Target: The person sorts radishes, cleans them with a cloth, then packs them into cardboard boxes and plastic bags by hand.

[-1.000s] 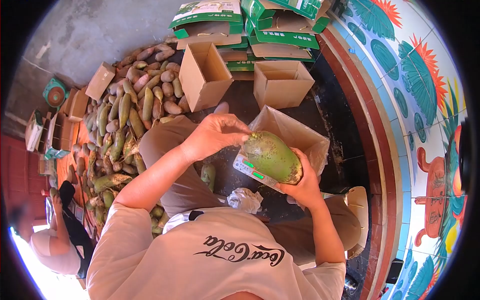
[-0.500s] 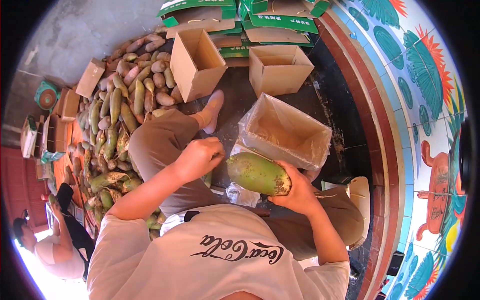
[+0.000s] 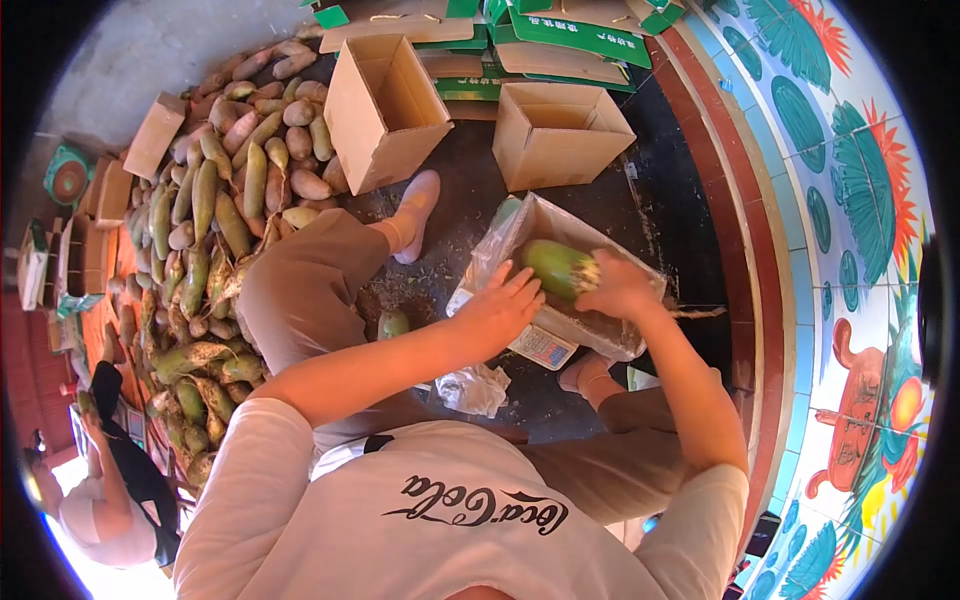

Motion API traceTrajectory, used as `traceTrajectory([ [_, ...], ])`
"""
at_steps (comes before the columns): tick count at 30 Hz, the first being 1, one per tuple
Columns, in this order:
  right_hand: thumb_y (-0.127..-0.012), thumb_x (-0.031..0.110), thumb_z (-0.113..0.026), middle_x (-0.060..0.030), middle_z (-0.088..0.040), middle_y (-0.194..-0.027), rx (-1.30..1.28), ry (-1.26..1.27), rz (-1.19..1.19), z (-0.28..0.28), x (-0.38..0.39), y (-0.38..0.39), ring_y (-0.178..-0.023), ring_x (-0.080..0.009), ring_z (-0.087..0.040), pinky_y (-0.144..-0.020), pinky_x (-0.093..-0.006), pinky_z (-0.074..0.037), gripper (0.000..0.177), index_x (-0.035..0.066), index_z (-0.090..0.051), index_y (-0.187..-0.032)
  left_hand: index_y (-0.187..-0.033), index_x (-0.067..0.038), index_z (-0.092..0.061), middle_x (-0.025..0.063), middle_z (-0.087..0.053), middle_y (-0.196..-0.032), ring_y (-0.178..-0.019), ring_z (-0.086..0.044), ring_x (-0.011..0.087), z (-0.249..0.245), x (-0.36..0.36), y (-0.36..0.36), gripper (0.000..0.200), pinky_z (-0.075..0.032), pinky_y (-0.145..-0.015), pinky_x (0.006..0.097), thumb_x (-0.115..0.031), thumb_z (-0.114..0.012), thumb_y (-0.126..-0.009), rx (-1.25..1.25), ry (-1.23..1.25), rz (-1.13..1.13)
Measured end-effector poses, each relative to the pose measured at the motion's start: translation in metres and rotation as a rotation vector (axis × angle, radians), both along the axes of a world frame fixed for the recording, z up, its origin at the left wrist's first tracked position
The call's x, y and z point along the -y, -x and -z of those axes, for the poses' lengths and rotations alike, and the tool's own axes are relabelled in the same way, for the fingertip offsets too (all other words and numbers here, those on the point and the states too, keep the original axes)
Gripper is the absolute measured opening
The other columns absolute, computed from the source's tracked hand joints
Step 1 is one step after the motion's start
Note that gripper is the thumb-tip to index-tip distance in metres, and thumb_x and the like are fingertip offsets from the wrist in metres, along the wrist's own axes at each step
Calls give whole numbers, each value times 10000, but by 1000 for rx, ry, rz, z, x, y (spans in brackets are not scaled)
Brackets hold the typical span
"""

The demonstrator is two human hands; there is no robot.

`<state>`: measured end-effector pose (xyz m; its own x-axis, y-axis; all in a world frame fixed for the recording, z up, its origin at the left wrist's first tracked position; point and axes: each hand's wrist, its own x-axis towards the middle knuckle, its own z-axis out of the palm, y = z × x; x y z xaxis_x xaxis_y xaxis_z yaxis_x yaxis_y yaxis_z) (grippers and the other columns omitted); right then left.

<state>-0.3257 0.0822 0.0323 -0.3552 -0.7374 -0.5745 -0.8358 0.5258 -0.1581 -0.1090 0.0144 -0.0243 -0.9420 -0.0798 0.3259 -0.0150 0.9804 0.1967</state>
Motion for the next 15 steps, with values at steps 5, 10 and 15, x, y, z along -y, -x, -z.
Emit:
traceTrajectory([
  [5,-560,377,-771,-205,-555,-1156,148,-52,-50,106,32,13,-1097,-319,-526,-927,-355,-418,848,24,-421,-1247,-925,-20,-562,101,-542,-866,-922,-536,272,20,-2,12,244,-293,-1026,506,-19,-555,-682,147,-278,25],
  [10,-619,419,-758,-227,-517,-1197,-178,211,-166,191,1,11,-1145,-352,-479,-972,-364,-382,845,19,-389,-1266,-830,-46,-554,86,-526,-797,-833,-537,257,29,-2,14,177,-357,-960,466,-22,-562,-655,60,-282,46],
  [15,-679,387,-732,-224,-529,-1162,-180,-101,-374,176,30,2,-1125,-351,-490,-963,-380,-389,732,-12,-409,-1200,-809,-48,-555,82,-521,-770,-798,-536,249,25,0,15,150,-408,-833,402,-59,-561,-659,48,-259,18],
])
